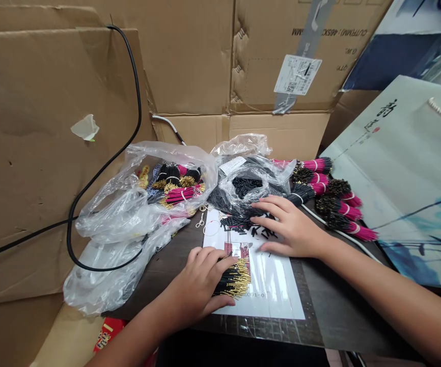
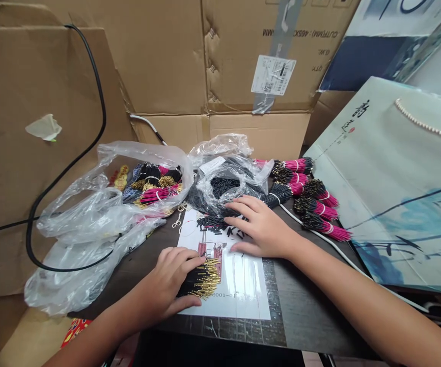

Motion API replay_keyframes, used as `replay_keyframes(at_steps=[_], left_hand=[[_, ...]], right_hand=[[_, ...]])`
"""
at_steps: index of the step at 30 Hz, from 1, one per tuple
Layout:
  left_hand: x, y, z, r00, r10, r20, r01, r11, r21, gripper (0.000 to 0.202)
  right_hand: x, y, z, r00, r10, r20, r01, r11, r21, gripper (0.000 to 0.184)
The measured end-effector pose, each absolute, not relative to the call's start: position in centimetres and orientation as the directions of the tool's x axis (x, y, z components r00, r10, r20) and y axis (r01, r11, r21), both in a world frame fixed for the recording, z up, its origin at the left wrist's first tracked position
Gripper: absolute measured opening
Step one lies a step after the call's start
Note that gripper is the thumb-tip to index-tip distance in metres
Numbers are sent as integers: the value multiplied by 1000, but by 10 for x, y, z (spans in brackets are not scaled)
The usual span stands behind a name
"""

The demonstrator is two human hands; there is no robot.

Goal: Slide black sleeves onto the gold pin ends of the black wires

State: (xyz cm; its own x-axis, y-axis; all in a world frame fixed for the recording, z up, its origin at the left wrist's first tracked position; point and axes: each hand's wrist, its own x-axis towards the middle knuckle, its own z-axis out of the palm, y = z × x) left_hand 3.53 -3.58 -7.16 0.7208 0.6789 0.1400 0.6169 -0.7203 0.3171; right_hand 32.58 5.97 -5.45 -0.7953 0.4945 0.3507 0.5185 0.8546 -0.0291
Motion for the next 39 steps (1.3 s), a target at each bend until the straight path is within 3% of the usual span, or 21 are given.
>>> replay_keyframes(at_steps=[5,14,21,30,39], left_hand=[[39,-31,-72,747,648,151,595,-752,284,63],[58,-21,-75,791,596,141,544,-789,285,67],[74,-15,-74,809,574,131,520,-801,298,66],[83,-16,-77,797,581,163,527,-802,283,66],[101,-18,-78,772,617,151,573,-780,252,65]], right_hand=[[334,49,-66,-766,577,284,592,805,-39,61],[320,53,-72,-706,603,372,625,777,-74,44],[343,52,-62,-788,535,306,509,844,-166,66],[349,56,-72,-719,599,353,595,793,-133,38],[340,61,-80,-624,646,439,667,733,-132,32]])
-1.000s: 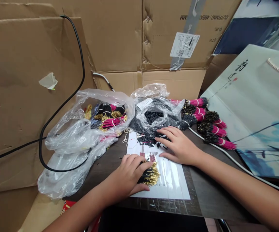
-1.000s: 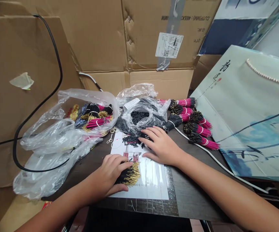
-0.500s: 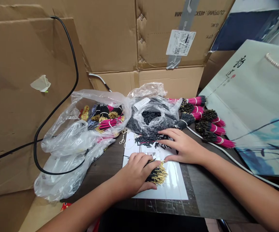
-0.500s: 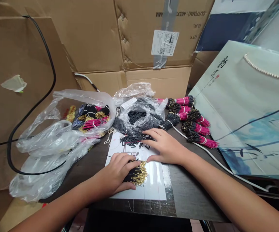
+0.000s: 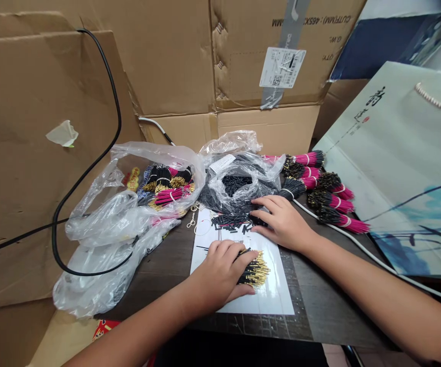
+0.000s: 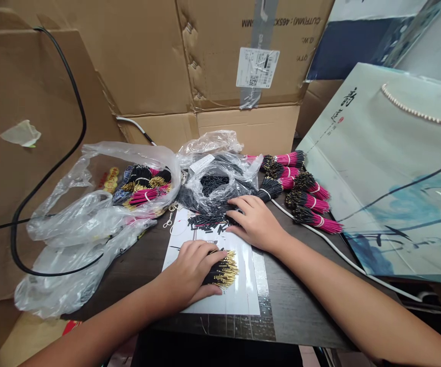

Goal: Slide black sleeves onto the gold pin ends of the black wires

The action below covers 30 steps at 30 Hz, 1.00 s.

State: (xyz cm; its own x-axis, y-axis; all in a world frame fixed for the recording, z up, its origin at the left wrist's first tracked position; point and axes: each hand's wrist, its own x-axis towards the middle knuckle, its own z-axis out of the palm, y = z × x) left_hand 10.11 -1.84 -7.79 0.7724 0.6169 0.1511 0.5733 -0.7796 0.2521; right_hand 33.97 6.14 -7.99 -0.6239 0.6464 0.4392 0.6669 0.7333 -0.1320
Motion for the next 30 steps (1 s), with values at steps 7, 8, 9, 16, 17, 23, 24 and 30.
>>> replay_keyframes(at_steps=[7,8,9,16,17,23,24,30], left_hand=[[116,-20,-74,725,677,125,613,-717,332,68],[114,-20,-72,721,681,123,610,-710,352,69],[113,-21,-69,717,686,124,608,-703,369,71],[91,-18,-53,651,746,142,663,-650,372,57],[86,-17,-53,619,769,162,692,-631,350,51],[56,-13,-60,399,873,281,857,-464,224,26],[54,-13,-62,395,874,283,863,-458,213,26],[53,-15,-66,420,866,270,860,-475,185,31]], right_hand=[[346,54,-78,-558,669,490,669,713,-210,24],[346,52,-77,-553,671,494,669,711,-217,23],[346,51,-76,-554,672,492,667,712,-221,21],[330,55,-73,-607,674,422,665,721,-195,17],[327,56,-73,-613,678,407,669,719,-189,17],[316,58,-71,-636,698,330,701,701,-133,15],[315,59,-70,-637,701,320,706,697,-123,14],[310,62,-68,-652,707,274,713,694,-93,10]])
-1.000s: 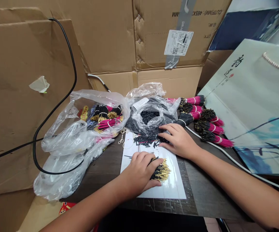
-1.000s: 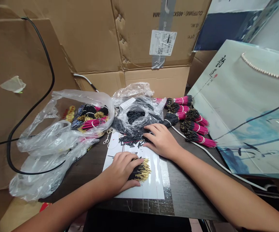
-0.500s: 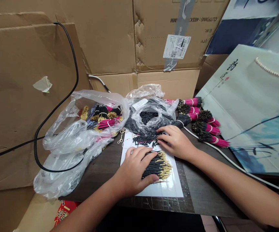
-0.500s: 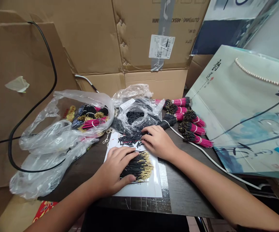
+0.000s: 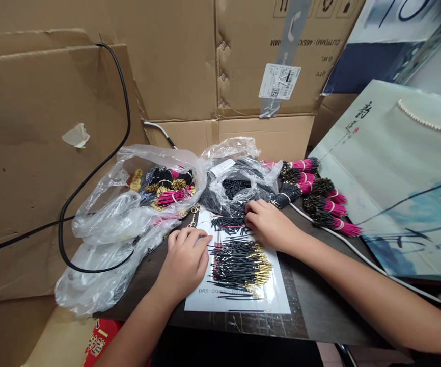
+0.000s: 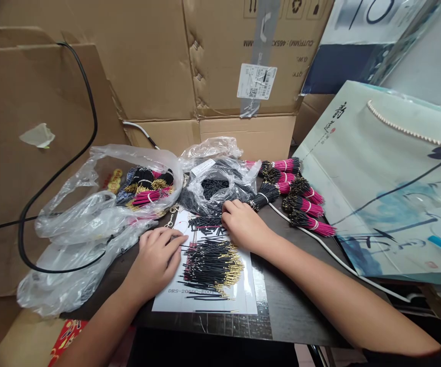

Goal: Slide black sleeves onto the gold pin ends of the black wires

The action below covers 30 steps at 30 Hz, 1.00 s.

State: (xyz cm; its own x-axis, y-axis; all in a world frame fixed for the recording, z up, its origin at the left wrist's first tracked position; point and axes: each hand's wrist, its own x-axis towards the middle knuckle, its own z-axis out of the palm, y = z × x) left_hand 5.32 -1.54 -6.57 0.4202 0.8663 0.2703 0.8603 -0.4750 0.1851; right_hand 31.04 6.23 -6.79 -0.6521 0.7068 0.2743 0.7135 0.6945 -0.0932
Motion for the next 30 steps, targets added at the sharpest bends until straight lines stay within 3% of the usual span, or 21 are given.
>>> replay_keyframes(at_steps=[14,18,22,27,30], left_hand=[[58,-17,-67,431,874,225,836,-481,264,30],[60,-15,-64,414,880,235,842,-468,270,27],[64,3,-54,444,861,248,852,-491,181,25],[76,41,-45,587,782,209,806,-588,-64,24],[80,52,-47,638,745,196,766,-639,-67,25]], right_hand=[[307,68,-60,-731,651,205,657,752,-45,5],[310,63,-56,-716,669,202,673,738,-58,11],[310,59,-56,-717,671,188,669,739,-83,14],[305,59,-61,-699,689,190,685,722,-101,11],[304,60,-62,-685,701,197,693,711,-122,9]])
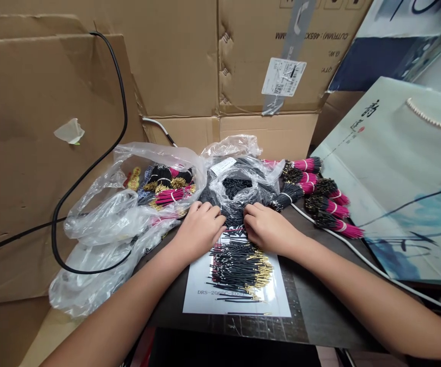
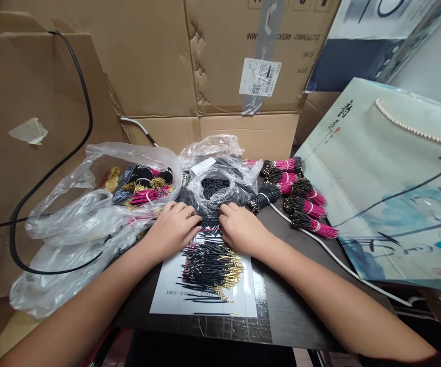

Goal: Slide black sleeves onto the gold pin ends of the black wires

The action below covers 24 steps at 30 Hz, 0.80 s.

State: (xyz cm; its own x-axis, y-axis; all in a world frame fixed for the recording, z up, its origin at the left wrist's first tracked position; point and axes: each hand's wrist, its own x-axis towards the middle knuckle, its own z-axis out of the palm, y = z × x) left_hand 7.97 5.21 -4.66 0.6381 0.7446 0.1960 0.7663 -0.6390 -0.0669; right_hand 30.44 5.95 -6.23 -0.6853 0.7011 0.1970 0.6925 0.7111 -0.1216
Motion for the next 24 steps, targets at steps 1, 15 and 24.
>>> replay_keyframes(at_steps=[1,15,24], left_hand=[[79,53,-48,636,743,208,765,-642,-45,26],[66,55,-57,622,748,230,755,-651,75,24],[63,53,-54,588,758,281,732,-647,214,23]], right_hand=[[304,60,-63,-682,704,199,693,708,-133,9],[307,57,-59,-649,705,286,648,709,-277,15],[309,59,-62,-614,720,323,639,694,-332,16]])
